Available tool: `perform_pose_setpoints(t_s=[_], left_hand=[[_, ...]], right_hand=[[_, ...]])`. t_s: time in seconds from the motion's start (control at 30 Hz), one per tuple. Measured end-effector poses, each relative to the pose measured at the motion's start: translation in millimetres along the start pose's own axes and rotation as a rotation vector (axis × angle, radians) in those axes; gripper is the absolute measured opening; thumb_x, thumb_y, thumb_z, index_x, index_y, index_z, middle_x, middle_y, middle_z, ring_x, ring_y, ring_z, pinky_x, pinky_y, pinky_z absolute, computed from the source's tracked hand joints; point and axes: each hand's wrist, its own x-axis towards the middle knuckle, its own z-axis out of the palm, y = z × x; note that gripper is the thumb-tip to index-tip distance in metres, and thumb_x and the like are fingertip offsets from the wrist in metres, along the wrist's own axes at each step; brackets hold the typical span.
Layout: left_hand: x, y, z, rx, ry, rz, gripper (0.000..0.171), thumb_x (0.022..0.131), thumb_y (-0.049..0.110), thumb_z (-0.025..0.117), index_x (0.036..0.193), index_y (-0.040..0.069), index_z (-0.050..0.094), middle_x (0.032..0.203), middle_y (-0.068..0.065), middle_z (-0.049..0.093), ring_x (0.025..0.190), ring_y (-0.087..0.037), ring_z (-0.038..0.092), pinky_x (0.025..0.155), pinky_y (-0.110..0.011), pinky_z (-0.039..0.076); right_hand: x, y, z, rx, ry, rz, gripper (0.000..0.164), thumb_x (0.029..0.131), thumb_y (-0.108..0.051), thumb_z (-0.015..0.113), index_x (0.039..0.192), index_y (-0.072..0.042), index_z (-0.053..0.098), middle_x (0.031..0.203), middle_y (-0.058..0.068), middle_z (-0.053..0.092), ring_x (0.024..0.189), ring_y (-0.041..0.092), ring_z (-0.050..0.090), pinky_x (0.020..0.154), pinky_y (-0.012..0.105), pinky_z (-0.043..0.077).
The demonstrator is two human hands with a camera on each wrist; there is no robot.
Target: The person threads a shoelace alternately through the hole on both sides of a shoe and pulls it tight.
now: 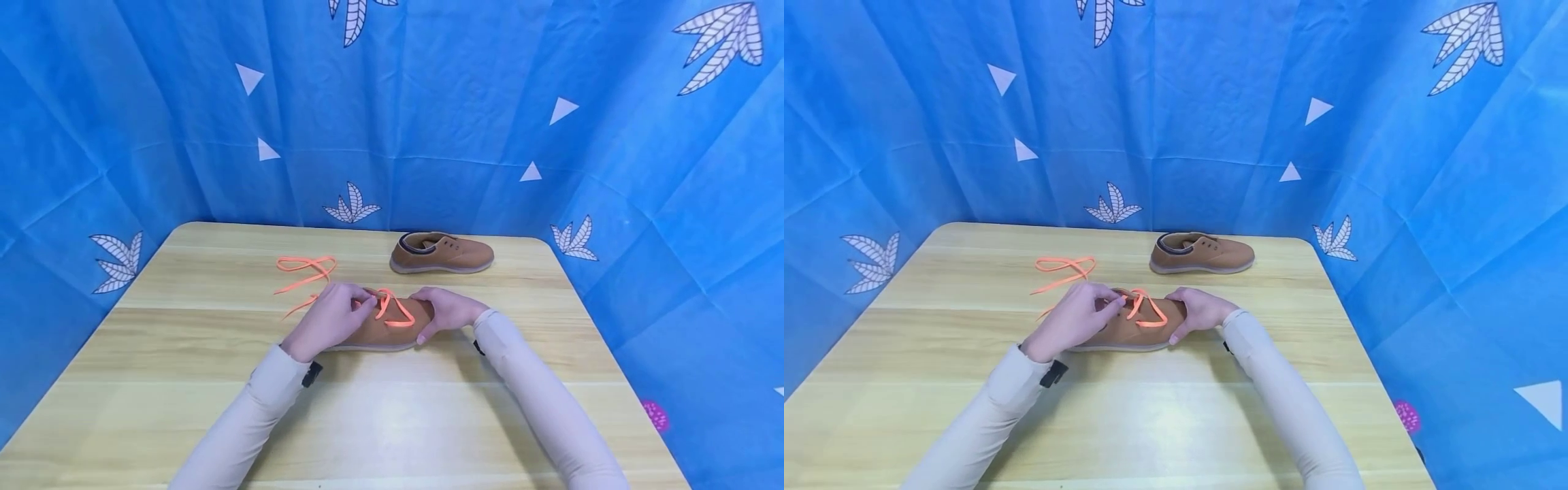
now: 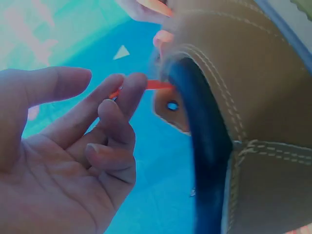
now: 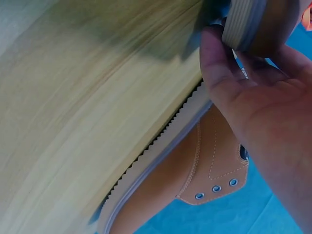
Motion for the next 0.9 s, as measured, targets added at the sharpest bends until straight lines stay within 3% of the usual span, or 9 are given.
perform_pose_setpoints(t_s=[0.13,0.33,0.57,0.9], left_hand=[[-14.8,6.5,-2.7,0.010,-0.035,0.018,0.023,0.101,0.021,0.066,0.087,0.008,0.079,0.057,0.003,0.046,0.049,-0.012,0.043,0.048,-0.024,0.032],[-38.4,6.5,1.9,-0.018,-0.189,0.020,0.031,0.102,0.028,0.066,0.072,0.022,0.071,0.053,0.010,0.042,0.046,-0.006,0.039,0.048,-0.022,0.032],[-53.0,-6.6,11.2,-0.060,-0.282,0.008,0.038,0.102,0.029,0.065,0.064,0.021,0.064,0.050,0.013,0.035,0.044,-0.004,0.033,0.045,-0.019,0.025],[-73.8,-20.9,20.3,-0.125,-0.456,0.022,0.050,0.101,0.035,0.064,0.056,0.025,0.044,0.051,0.017,0.031,0.045,0.000,0.027,0.046,-0.018,0.022]], right_hand=[[-0.4,0.4,0.2,0.010,-0.005,0.022,0.092,0.065,-0.042,0.098,0.142,-0.011,0.059,0.132,0.000,0.064,0.128,0.021,0.057,0.118,0.043,0.041],[-1.5,0.0,1.5,0.011,-0.007,0.013,0.087,0.066,-0.041,0.098,0.139,-0.012,0.062,0.130,0.001,0.065,0.124,0.020,0.058,0.116,0.044,0.042],[-3.3,-1.3,0.2,0.020,0.008,-0.009,0.081,0.065,-0.038,0.099,0.135,-0.015,0.065,0.123,-0.002,0.066,0.116,0.016,0.059,0.111,0.041,0.044],[-3.4,-3.0,0.1,0.010,0.011,0.001,0.083,0.066,-0.037,0.099,0.137,-0.011,0.063,0.127,0.001,0.066,0.118,0.019,0.058,0.113,0.041,0.043]])
